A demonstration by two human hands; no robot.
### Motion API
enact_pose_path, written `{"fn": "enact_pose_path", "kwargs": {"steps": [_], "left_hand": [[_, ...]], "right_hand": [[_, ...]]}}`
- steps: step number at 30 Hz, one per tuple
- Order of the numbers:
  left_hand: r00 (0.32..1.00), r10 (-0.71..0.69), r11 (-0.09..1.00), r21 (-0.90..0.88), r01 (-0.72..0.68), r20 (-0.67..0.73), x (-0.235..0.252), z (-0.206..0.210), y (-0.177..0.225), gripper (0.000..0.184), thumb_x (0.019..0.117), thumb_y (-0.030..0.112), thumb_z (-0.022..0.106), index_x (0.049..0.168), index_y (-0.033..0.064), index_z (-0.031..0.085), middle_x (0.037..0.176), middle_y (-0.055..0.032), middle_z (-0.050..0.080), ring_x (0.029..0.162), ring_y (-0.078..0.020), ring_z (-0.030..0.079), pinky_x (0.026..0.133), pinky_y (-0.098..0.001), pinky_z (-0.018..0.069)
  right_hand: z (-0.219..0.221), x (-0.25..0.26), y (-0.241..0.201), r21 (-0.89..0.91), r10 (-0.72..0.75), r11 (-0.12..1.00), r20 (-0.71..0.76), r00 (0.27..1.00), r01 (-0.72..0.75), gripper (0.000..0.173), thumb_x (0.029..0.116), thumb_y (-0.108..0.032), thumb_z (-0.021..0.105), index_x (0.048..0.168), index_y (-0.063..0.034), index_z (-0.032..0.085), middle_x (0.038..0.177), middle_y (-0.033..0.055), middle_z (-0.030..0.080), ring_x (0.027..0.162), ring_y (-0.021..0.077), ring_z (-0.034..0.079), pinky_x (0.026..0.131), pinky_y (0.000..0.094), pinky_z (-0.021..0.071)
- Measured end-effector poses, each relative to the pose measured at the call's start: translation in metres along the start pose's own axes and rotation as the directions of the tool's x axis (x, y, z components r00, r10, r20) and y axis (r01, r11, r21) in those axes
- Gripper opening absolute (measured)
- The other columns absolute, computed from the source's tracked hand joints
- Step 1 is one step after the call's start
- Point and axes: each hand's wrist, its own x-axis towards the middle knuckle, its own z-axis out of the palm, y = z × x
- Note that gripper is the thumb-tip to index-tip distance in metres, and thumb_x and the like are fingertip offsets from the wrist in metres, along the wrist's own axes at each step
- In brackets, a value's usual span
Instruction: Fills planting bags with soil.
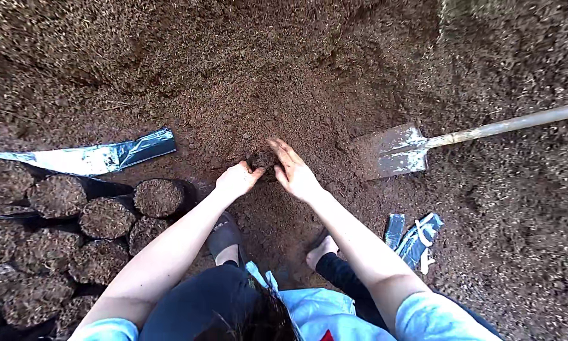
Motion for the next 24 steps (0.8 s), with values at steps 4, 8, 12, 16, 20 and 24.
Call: {"fn": "enact_pose_path", "kwargs": {"steps": [4,8,12,16,20,24], "left_hand": [[0.997,0.035,0.999,0.009,-0.036,0.074,0.006,0.004,0.001,0.052,0.1122,0.041,0.034,0.12,-0.0024,0.061,0.109,-0.0257,0.067,0.108,-0.0424,0.066,0.091,-0.0663,0.0486],[0.997,0.07,0.998,-0.002,-0.07,0.042,0.003,0.006,0.0,0.045,0.1131,0.032,0.035,0.12,-0.0025,0.062,0.11,-0.0272,0.066,0.108,-0.0443,0.065,0.089,-0.0668,0.0482],[0.996,0.085,0.996,-0.02,-0.085,0.009,0.001,0.007,-0.001,0.042,0.113,0.03,0.037,0.12,-0.0032,0.062,0.111,-0.0283,0.066,0.11,-0.0458,0.065,0.09,-0.0682,0.0479],[0.994,0.093,0.995,-0.036,-0.095,-0.053,-0.005,0.012,0.005,0.038,0.1126,0.027,0.038,0.109,-0.0033,0.062,0.1,-0.0258,0.065,0.101,-0.0431,0.065,0.086,-0.0645,0.0483],[0.981,0.12,0.987,0.129,-0.101,-0.152,-0.012,0.005,0.009,0.042,0.1095,0.04,0.045,0.111,0.001,0.06,0.1,-0.0238,0.066,0.098,-0.043,0.067,0.08,-0.0648,0.0518],[0.845,0.387,0.918,0.244,-0.314,-0.369,0.005,0.017,-0.001,0.111,0.0743,0.067,0.081,0.152,-0.0008,0.041,0.157,-0.0258,0.041,0.145,-0.0426,0.041,0.118,-0.0558,0.0375]], "right_hand": [[0.046,-0.017,0.016,-0.112,-0.023,0.993,0.016,1.0,0.025,0.059,0.1015,-0.013,0.039,0.16,-0.0057,0.034,0.168,0.0103,0.03,0.155,0.0262,0.029,0.123,0.0567,0.0258],[0.023,-0.013,0.014,-0.069,-0.022,0.997,0.138,0.99,0.032,0.057,0.103,-0.017,0.033,0.159,-0.0103,0.038,0.168,0.0062,0.031,0.156,0.0255,0.027,0.124,0.0585,0.0223],[0.013,-0.021,0.005,-0.255,-0.017,0.967,0.033,0.999,0.025,0.054,0.0961,-0.014,0.048,0.15,-0.012,0.054,0.159,0.002,0.047,0.124,0.034,0.056,0.088,0.0521,0.0476],[0.021,-0.016,-0.005,-0.305,0.159,0.95,0.281,0.946,-0.069,0.053,0.1019,-0.009,0.049,0.155,-0.0079,0.045,0.166,0.0049,0.036,0.117,0.0367,0.065,0.077,0.0527,0.0577],[-0.022,0.006,0.018,-0.008,0.096,0.995,0.418,0.903,-0.102,0.046,0.104,-0.01,0.044,0.148,-0.0141,0.056,0.161,0.003,0.045,0.138,0.0277,0.054,0.108,0.0551,0.0474],[-0.06,0.025,0.067,0.239,0.16,0.949,0.197,0.967,-0.206,0.042,0.1021,-0.009,0.041,0.137,-0.0081,0.063,0.141,0.0117,0.063,0.13,0.0242,0.06,0.111,0.0483,0.0463]]}}
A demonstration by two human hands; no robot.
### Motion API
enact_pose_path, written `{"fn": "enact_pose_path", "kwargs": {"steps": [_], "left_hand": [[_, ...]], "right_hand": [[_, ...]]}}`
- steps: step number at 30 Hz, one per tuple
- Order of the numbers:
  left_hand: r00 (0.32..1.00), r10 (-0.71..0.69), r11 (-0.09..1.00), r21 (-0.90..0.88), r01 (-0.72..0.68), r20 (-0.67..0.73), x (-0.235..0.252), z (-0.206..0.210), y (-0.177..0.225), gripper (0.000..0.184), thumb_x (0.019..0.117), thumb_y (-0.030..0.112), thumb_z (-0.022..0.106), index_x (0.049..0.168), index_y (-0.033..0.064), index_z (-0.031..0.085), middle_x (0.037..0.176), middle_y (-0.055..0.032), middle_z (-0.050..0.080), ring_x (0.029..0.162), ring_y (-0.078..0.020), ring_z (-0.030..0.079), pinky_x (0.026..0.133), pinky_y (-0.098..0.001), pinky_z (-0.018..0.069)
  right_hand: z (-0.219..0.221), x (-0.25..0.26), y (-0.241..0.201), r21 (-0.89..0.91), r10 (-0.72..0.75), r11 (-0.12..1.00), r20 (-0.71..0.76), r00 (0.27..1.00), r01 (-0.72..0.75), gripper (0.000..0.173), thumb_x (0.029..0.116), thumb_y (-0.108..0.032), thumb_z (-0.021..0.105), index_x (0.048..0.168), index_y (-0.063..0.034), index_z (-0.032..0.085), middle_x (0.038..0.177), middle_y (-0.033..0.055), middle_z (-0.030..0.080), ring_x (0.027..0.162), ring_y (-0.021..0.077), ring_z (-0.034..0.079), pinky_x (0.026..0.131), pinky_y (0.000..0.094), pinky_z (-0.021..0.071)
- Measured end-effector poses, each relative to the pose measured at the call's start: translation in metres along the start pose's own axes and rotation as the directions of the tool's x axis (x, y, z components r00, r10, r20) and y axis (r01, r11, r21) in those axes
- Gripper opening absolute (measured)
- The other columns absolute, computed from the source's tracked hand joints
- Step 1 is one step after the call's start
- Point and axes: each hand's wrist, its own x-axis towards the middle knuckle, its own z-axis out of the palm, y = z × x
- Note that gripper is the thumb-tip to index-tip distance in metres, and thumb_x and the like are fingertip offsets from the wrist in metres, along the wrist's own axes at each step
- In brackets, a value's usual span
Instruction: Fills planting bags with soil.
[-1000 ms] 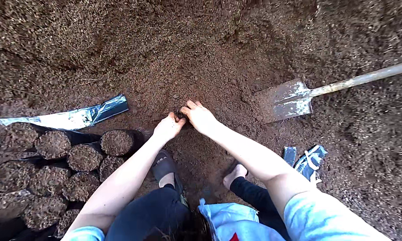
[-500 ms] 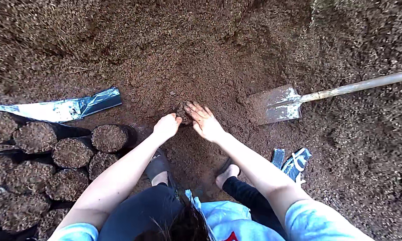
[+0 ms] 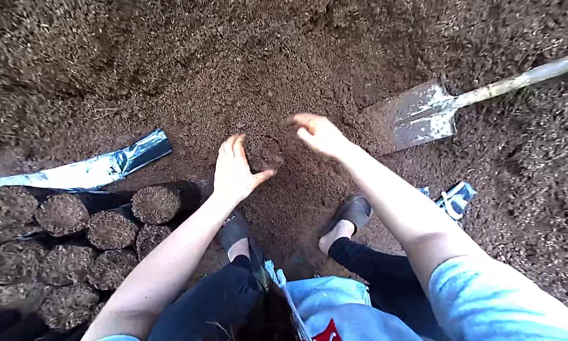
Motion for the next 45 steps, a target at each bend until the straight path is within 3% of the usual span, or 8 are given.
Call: {"fn": "enact_pose_path", "kwargs": {"steps": [3,10,15,20,23,28,37,45], "left_hand": [[0.969,0.24,0.968,0.058,-0.243,0.049,0.025,0.021,0.006,0.122,0.0732,0.073,0.077,0.161,0.003,0.03,0.168,-0.0241,0.025,0.157,-0.0438,0.018,0.127,-0.0591,0.0166],[0.782,0.615,0.783,-0.034,-0.62,-0.096,0.043,0.026,0.006,0.03,0.1044,0.012,0.048,0.123,0.0078,0.071,0.123,-0.0072,0.074,0.129,-0.0242,0.063,0.125,-0.0514,0.0287],[0.9,0.343,0.907,-0.153,-0.392,-0.268,0.019,-0.016,-0.013,0.029,0.0989,0.011,0.048,0.113,0.0043,0.073,0.117,-0.0101,0.074,0.124,-0.0294,0.063,0.119,-0.0537,0.0335],[0.96,0.063,0.946,-0.29,-0.144,-0.272,0.015,-0.026,-0.022,0.029,0.1021,0.012,0.048,0.117,0.0056,0.072,0.118,-0.0086,0.074,0.121,-0.0245,0.063,0.113,-0.0504,0.0367],[0.984,-0.092,0.923,-0.383,0.028,-0.149,0.012,-0.025,-0.023,0.029,0.1043,0.016,0.049,0.126,0.0062,0.065,0.121,-0.0085,0.072,0.116,-0.0175,0.066,0.105,-0.0424,0.049],[0.939,-0.27,0.905,-0.278,0.323,0.214,0.0,-0.02,-0.012,0.046,0.1082,0.044,0.05,0.12,0.0013,0.061,0.105,-0.0209,0.066,0.099,-0.0377,0.066,0.087,-0.0638,0.0507],[0.839,-0.322,0.888,-0.167,0.428,0.439,-0.003,-0.005,0.001,0.059,0.1097,0.053,0.038,0.115,-0.0011,0.058,0.1,-0.0266,0.064,0.099,-0.0452,0.065,0.083,-0.068,0.0481],[0.861,-0.294,0.903,-0.175,0.392,0.414,-0.003,-0.004,0.003,0.046,0.1147,0.034,0.028,0.118,-0.0014,0.057,0.103,-0.0266,0.064,0.103,-0.0441,0.065,0.086,-0.0661,0.0489]], "right_hand": [[-0.017,0.031,0.041,0.03,0.206,0.978,-0.019,0.978,-0.205,0.04,0.1072,-0.015,0.036,0.137,-0.0063,0.062,0.138,0.012,0.064,0.121,0.024,0.065,0.104,0.0473,0.0504],[-0.025,0.127,0.106,-0.054,0.316,0.947,-0.027,0.948,-0.318,0.041,0.1094,-0.012,0.034,0.14,-0.0043,0.06,0.145,0.0169,0.058,0.139,0.0299,0.052,0.118,0.0495,0.0365],[0.062,0.14,0.14,-0.148,0.41,0.885,-0.202,0.889,-0.442,0.06,0.102,-0.039,0.057,0.152,-0.0074,0.047,0.155,0.0253,0.042,0.142,0.0486,0.039,0.111,0.0663,0.0371],[0.112,0.095,0.116,0.323,0.39,0.883,-0.103,0.915,-0.34,0.061,0.0913,-0.006,0.068,0.147,0.0043,0.048,0.155,0.0253,0.042,0.145,0.0332,0.041,0.12,0.0459,0.034],[0.101,0.069,0.097,0.893,0.443,0.419,-0.042,0.895,-0.166,0.036,0.0984,-0.004,0.058,0.134,-0.0044,0.052,0.118,0.01,0.064,0.099,0.0161,0.066,0.084,0.0344,0.0579],[0.068,0.036,0.018,0.996,0.325,0.084,-0.065,0.943,0.04,0.036,0.1083,-0.04,0.035,0.119,-0.0156,0.06,0.101,0.0021,0.068,0.089,0.0143,0.067,0.078,0.0338,0.0589],[0.07,0.039,-0.027,0.44,-0.052,0.868,-0.379,0.924,0.23,0.036,0.1025,-0.014,0.037,0.099,0.0034,0.067,0.093,0.0074,0.066,0.089,0.009,0.062,0.085,0.0296,0.0509],[0.074,0.087,-0.032,-0.189,-0.282,0.932,0.162,0.946,0.31,0.057,0.112,-0.036,0.028,0.119,-0.0012,0.072,0.125,0.0155,0.071,0.12,0.0301,0.066,0.103,0.0553,0.0475]]}}
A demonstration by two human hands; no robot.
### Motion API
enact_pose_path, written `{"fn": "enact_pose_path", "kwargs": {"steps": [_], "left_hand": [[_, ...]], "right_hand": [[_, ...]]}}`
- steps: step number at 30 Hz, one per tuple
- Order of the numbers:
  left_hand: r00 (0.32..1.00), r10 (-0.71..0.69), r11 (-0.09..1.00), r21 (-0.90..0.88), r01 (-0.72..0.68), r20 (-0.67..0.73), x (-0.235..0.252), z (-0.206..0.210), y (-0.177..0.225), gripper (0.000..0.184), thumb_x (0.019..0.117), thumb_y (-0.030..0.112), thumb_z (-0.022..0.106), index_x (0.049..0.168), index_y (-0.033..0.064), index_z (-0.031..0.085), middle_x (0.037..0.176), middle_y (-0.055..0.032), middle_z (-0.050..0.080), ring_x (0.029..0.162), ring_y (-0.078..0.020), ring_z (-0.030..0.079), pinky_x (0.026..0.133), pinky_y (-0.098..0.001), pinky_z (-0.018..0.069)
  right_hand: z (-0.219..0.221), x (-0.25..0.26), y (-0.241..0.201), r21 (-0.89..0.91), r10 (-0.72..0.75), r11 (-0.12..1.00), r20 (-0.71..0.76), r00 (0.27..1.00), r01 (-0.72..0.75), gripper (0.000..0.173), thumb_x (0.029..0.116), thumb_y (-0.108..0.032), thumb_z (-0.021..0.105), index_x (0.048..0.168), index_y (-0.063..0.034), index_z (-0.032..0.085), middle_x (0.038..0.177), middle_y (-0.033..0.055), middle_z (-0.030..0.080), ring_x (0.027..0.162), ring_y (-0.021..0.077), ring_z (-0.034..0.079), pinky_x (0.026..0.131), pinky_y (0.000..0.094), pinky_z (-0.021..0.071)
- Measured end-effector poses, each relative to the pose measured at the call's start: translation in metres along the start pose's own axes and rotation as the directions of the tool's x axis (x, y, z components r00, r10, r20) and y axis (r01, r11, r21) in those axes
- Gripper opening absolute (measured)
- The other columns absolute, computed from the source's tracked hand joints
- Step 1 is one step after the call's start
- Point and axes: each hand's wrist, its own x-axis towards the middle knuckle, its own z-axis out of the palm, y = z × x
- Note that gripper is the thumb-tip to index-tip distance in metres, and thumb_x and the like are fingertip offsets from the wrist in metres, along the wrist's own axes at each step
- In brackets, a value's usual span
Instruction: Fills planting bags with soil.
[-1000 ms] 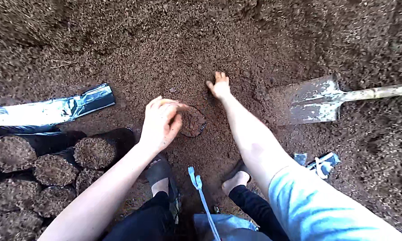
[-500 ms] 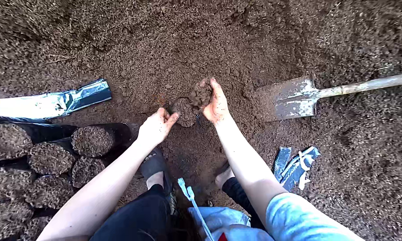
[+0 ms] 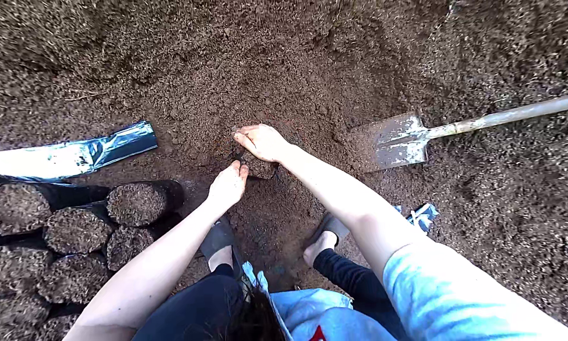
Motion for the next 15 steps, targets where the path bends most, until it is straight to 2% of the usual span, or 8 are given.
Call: {"fn": "enact_pose_path", "kwargs": {"steps": [2,5,9,11,12,13,14,15], "left_hand": [[1.0,0.025,1.0,-0.015,-0.025,-0.017,0.0,0.002,-0.001,0.042,0.1146,0.03,0.031,0.115,-0.0024,0.057,0.099,-0.0255,0.064,0.098,-0.043,0.066,0.085,-0.0638,0.0496],[0.995,0.077,0.996,-0.039,-0.079,-0.07,-0.003,0.008,-0.003,0.035,0.1133,0.023,0.036,0.111,-0.0049,0.058,0.092,-0.0254,0.063,0.091,-0.0425,0.066,0.081,-0.0626,0.0501],[0.993,0.066,0.998,0.006,-0.066,-0.098,-0.006,0.002,0.009,0.035,0.1125,0.023,0.04,0.109,-0.0056,0.061,0.096,-0.0262,0.064,0.097,-0.0434,0.066,0.086,-0.0632,0.0487],[0.99,0.104,0.994,0.049,-0.1,-0.098,-0.009,-0.001,0.01,0.036,0.1117,0.024,0.043,0.109,-0.0056,0.064,0.099,-0.0281,0.067,0.099,-0.0451,0.067,0.087,-0.0655,0.0495],[0.989,0.12,0.992,0.049,-0.117,-0.085,-0.007,-0.005,0.005,0.036,0.1112,0.025,0.044,0.109,-0.0049,0.065,0.099,-0.0278,0.067,0.099,-0.0442,0.066,0.087,-0.0657,0.0492],[0.99,0.12,0.993,0.022,-0.118,-0.071,-0.001,-0.01,-0.003,0.038,0.111,0.027,0.044,0.109,-0.0039,0.065,0.099,-0.0268,0.066,0.098,-0.0424,0.066,0.086,-0.065,0.0487],[0.994,0.095,0.994,-0.045,-0.097,-0.059,0.004,-0.014,-0.009,0.041,0.111,0.031,0.043,0.112,-0.0036,0.064,0.101,-0.0255,0.065,0.097,-0.0392,0.065,0.086,-0.062,0.0489],[0.998,0.042,0.99,-0.134,-0.048,-0.04,0.006,-0.017,-0.013,0.045,0.1108,0.037,0.043,0.121,-0.0039,0.06,0.107,-0.0247,0.065,0.098,-0.036,0.065,0.088,-0.058,0.051]], "right_hand": [[0.007,-0.005,-0.005,-0.112,-0.019,0.994,-0.007,1.0,0.018,0.053,0.112,-0.035,0.03,0.13,-0.0037,0.069,0.134,0.0139,0.068,0.129,0.0302,0.062,0.111,0.0548,0.0402],[0.026,-0.01,-0.004,-0.295,-0.127,0.952,-0.161,0.979,0.075,0.044,0.1095,-0.034,0.039,0.113,-0.0061,0.073,0.115,0.0127,0.073,0.11,0.0301,0.068,0.095,0.0514,0.0467],[0.036,-0.009,-0.006,-0.421,-0.135,0.907,-0.297,0.945,-0.003,0.043,0.1081,-0.036,0.043,0.104,-0.0063,0.075,0.1,0.012,0.074,0.096,0.0286,0.071,0.09,0.0501,0.0471],[0.03,-0.01,-0.006,-0.334,-0.078,0.942,-0.298,0.952,-0.028,0.043,0.1084,-0.036,0.044,0.106,-0.006,0.074,0.1,0.0128,0.074,0.097,0.0293,0.071,0.097,0.0537,0.0457],[0.026,-0.012,-0.007,-0.211,0.005,0.975,-0.307,0.952,-0.074,0.043,0.1089,-0.037,0.044,0.11,-0.0057,0.073,0.106,0.0136,0.074,0.104,0.0298,0.07,0.105,0.0563,0.0417],[0.015,-0.015,-0.008,-0.037,0.141,0.987,-0.284,0.948,-0.158,0.045,0.1097,-0.038,0.042,0.122,-0.0064,0.071,0.121,0.0149,0.072,0.119,0.0307,0.066,0.114,0.0593,0.0343],[0.001,-0.022,-0.007,0.132,0.287,0.956,-0.223,0.931,-0.263,0.047,0.1099,-0.041,0.041,0.136,-0.0101,0.065,0.138,0.0149,0.065,0.133,0.0314,0.058,0.119,0.0615,0.029],[-0.011,-0.033,-0.004,0.265,0.409,0.893,-0.148,0.9,-0.362,0.049,0.1083,-0.046,0.044,0.142,-0.0144,0.06,0.145,0.0162,0.059,0.136,0.0347,0.054,0.115,0.0643,0.0334]]}}
